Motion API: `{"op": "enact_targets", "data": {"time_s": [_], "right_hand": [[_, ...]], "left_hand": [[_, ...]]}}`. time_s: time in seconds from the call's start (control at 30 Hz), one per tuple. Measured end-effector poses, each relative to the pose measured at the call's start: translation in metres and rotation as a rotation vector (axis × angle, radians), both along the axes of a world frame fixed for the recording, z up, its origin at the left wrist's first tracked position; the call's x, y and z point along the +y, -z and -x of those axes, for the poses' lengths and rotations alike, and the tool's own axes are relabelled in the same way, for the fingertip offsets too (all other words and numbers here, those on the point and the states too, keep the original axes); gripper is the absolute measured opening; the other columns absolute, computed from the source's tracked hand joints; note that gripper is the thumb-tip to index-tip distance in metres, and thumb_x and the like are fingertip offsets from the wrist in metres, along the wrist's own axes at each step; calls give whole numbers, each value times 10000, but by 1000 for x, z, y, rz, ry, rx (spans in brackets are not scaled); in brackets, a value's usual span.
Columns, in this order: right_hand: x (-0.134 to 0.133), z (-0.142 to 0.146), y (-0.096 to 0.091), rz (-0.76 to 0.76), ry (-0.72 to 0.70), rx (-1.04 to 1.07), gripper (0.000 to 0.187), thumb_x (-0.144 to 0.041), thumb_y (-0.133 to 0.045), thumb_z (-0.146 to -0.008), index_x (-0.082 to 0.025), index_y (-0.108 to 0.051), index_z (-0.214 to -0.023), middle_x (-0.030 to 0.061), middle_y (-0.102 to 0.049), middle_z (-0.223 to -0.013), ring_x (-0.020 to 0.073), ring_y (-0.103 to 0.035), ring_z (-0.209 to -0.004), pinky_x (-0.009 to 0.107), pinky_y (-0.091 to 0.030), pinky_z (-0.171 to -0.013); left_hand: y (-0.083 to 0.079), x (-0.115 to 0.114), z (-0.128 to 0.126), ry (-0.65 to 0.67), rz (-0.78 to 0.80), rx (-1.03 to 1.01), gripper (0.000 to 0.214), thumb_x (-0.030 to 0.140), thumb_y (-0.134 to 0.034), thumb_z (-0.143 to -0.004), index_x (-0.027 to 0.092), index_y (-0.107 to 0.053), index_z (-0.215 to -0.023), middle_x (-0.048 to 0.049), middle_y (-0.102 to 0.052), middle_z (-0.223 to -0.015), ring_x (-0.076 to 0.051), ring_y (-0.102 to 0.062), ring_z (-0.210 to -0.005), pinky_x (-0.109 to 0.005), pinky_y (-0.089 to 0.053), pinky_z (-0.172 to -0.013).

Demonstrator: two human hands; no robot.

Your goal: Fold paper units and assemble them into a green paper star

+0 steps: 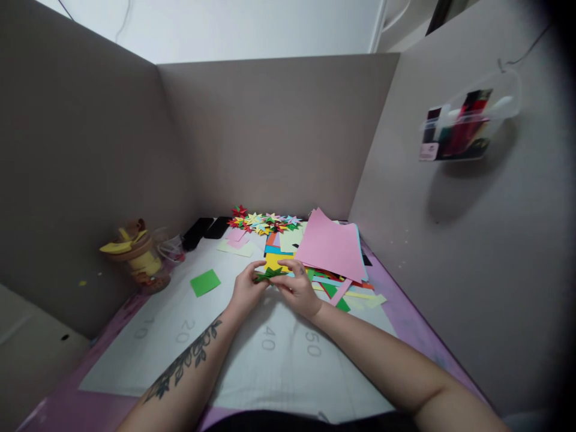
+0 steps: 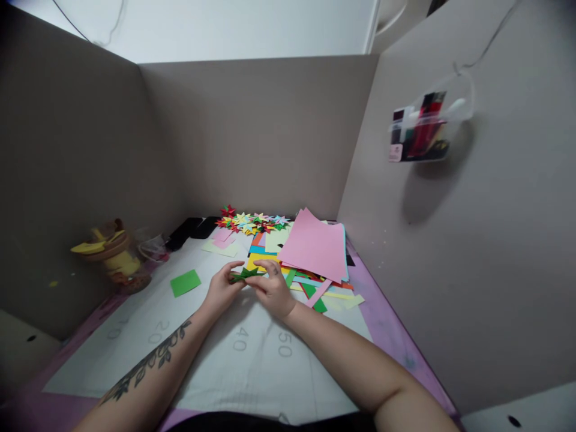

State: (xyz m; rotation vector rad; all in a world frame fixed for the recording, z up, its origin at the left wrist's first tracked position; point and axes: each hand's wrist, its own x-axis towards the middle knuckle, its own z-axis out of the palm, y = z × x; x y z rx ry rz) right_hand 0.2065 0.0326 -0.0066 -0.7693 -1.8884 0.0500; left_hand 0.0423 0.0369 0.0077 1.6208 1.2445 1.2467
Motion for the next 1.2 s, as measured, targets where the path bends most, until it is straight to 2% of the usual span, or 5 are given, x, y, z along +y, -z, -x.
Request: {"op": "enact_targets", "data": {"time_s": [0.23, 0.53, 0.7, 0.97, 1.2], "right_hand": [[-5, 5, -7, 158, -2, 16, 98, -207, -582, -766, -227, -619, -855, 80, -482, -1151, 242, -436, -1099, 434, -387, -910], [0, 4, -3, 175, 10, 45, 59, -194, -581, -772, -213, -634, -790, 75, -493, -1129, 232, -436, -1096, 419, -371, -918], [1, 5, -4, 225, 10, 89, 113, -177, -519, -807, -205, -618, -761, 74, -511, -1107, 217, -448, -1082, 417, -351, -937], [0, 10, -7, 350, 12, 176, 70, -140, -560, -730, -205, -539, -741, 65, -512, -1058, 210, -469, -1078, 396, -363, -921], [0, 9, -5, 320, 3, 146, 36, -181, -574, -758, -212, -588, -747, 69, -506, -1120, 217, -455, -1108, 415, -350, -941]], "left_hand": [[1, -2, 1, 9, -87, 42, 413, 189, -591, -684, 171, -545, -1094, -18, -664, -770, -145, -625, -714, -248, -468, -676], [4, -3, 3, -8, -162, 154, 397, 177, -562, -717, 208, -541, -1112, -18, -689, -819, -150, -636, -733, -249, -466, -697], [3, -6, 1, -11, -186, 175, 387, 171, -558, -728, 217, -533, -1111, -12, -694, -811, -149, -640, -738, -247, -467, -695], [1, -8, 1, -14, -189, 202, 415, 131, -555, -698, 227, -537, -1102, -4, -695, -817, -154, -637, -752, -252, -455, -712], [0, -3, -1, -41, -79, 93, 444, 176, -596, -659, 182, -543, -1099, -4, -674, -718, -142, -618, -651, -233, -443, -630]]}}
